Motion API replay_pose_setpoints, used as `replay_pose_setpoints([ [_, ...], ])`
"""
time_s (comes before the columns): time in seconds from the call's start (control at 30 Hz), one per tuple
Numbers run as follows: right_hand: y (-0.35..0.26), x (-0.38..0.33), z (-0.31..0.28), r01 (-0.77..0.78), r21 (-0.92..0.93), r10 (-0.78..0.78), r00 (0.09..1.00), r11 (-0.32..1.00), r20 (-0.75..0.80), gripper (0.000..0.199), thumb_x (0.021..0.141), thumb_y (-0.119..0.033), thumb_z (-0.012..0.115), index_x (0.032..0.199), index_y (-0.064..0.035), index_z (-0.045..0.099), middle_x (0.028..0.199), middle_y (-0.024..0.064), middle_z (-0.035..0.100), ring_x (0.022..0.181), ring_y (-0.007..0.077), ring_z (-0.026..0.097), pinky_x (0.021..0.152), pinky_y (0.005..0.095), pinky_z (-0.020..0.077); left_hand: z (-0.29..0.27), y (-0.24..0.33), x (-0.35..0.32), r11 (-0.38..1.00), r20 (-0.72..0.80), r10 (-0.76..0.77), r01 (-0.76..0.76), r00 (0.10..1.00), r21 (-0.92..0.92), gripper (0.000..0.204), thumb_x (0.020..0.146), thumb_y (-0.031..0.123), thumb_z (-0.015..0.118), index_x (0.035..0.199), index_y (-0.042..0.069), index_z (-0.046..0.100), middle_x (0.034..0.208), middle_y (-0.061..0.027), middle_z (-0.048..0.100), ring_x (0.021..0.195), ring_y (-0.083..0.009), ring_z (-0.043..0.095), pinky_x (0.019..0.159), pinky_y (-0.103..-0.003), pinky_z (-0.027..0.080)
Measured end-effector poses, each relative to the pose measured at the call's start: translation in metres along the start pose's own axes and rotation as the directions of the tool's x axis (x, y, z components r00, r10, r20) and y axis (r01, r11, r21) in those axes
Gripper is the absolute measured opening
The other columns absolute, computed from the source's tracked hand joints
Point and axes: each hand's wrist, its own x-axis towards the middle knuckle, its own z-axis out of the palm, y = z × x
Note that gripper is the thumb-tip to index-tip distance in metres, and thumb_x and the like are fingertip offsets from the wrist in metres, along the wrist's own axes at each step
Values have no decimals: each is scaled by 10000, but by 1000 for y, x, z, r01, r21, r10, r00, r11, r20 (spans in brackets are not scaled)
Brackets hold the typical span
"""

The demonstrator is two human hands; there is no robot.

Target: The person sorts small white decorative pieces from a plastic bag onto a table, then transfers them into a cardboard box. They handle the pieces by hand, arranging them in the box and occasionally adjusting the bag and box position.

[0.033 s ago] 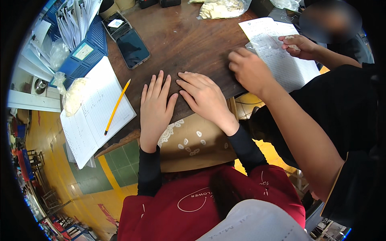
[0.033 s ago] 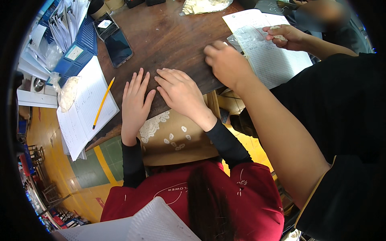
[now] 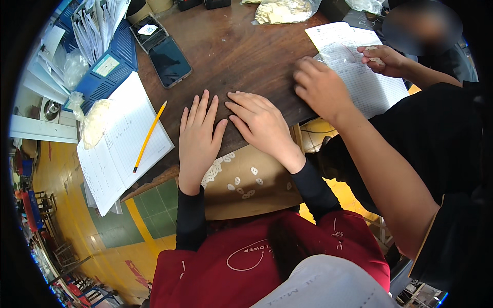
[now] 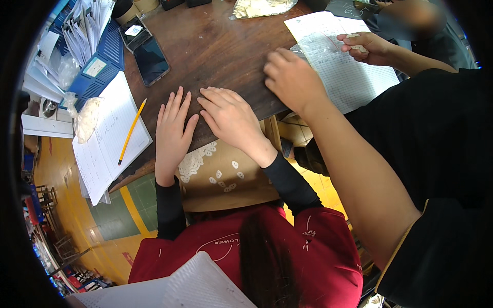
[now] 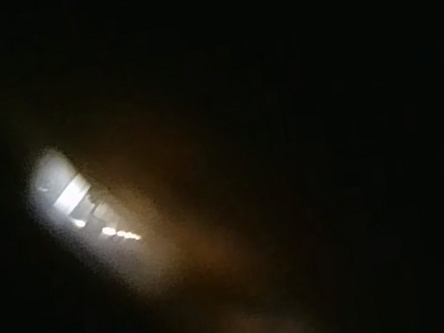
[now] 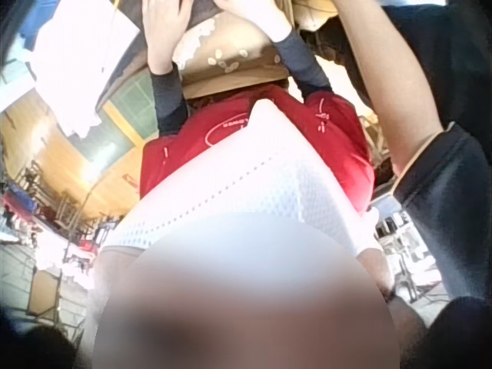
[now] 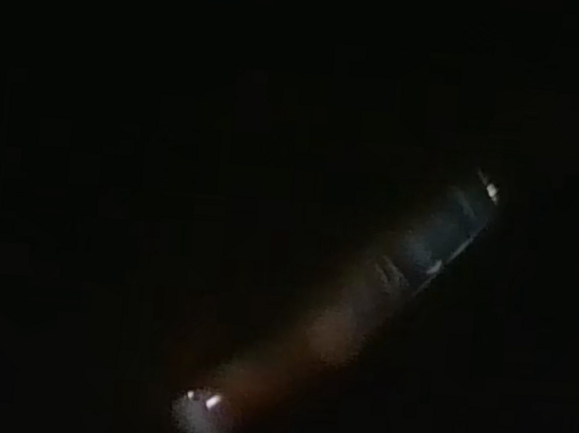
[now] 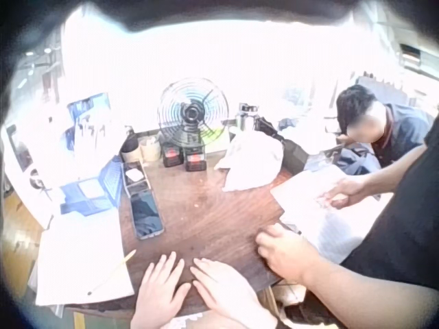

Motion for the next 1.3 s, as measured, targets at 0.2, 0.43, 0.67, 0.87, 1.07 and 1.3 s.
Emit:
replay_pose_setpoints([
  [0.2,1,2,0,3,-24,-3,1000,1000,-14,277,923,-161,680,1156,-17,720,1277,112,684,1243,292,619,1066,422,477,0,0,3,1000,-23,14,-14,1000,-6,528,1053,341,519,1519,96,486,1623,-119,396,1507,-323,347,1235,-494,237],
  [0.43,-6,-2,-3,62,-18,-61,998,998,17,286,917,-143,702,1175,-23,721,1293,118,688,1246,300,630,1070,422,492,0,0,4,999,-69,29,-31,997,-16,528,1037,346,545,1469,43,529,1581,-150,449,1472,-336,399,1215,-502,278],
  [0.67,3,-1,-11,-151,36,154,982,988,-106,477,951,-174,679,1374,25,584,1455,227,558,1381,393,505,1149,454,406,-2,2,3,997,-74,-13,7,997,-74,563,1034,324,555,1513,38,471,1576,-143,458,1479,-330,391,1224,-471,273],
  [0.87,59,63,9,-93,-241,112,991,966,68,518,1059,-332,519,1470,-19,508,1526,224,489,1451,379,422,1191,449,348,-6,2,5,893,-196,-207,104,959,-438,487,1064,206,507,1498,-11,459,1496,-211,523,1398,-358,488,1173,-446,367],
  [1.07,18,35,12,171,-11,-160,942,985,294,455,1039,-313,555,1407,-47,579,1503,131,541,1395,298,505,1169,426,395,-12,-17,3,530,-277,-505,40,817,-847,375,1108,162,436,1415,-35,521,1375,-178,630,1290,-246,590,1104,-345,426],
  [1.3,-29,-13,-23,125,212,-216,847,969,486,483,1050,-281,528,1472,-47,529,1550,133,499,1450,309,454,1200,453,351,-10,-27,5,333,-231,-472,-71,851,-940,333,1116,196,428,1329,-13,575,1312,-152,650,1266,-222,594,1122,-345,423],
])
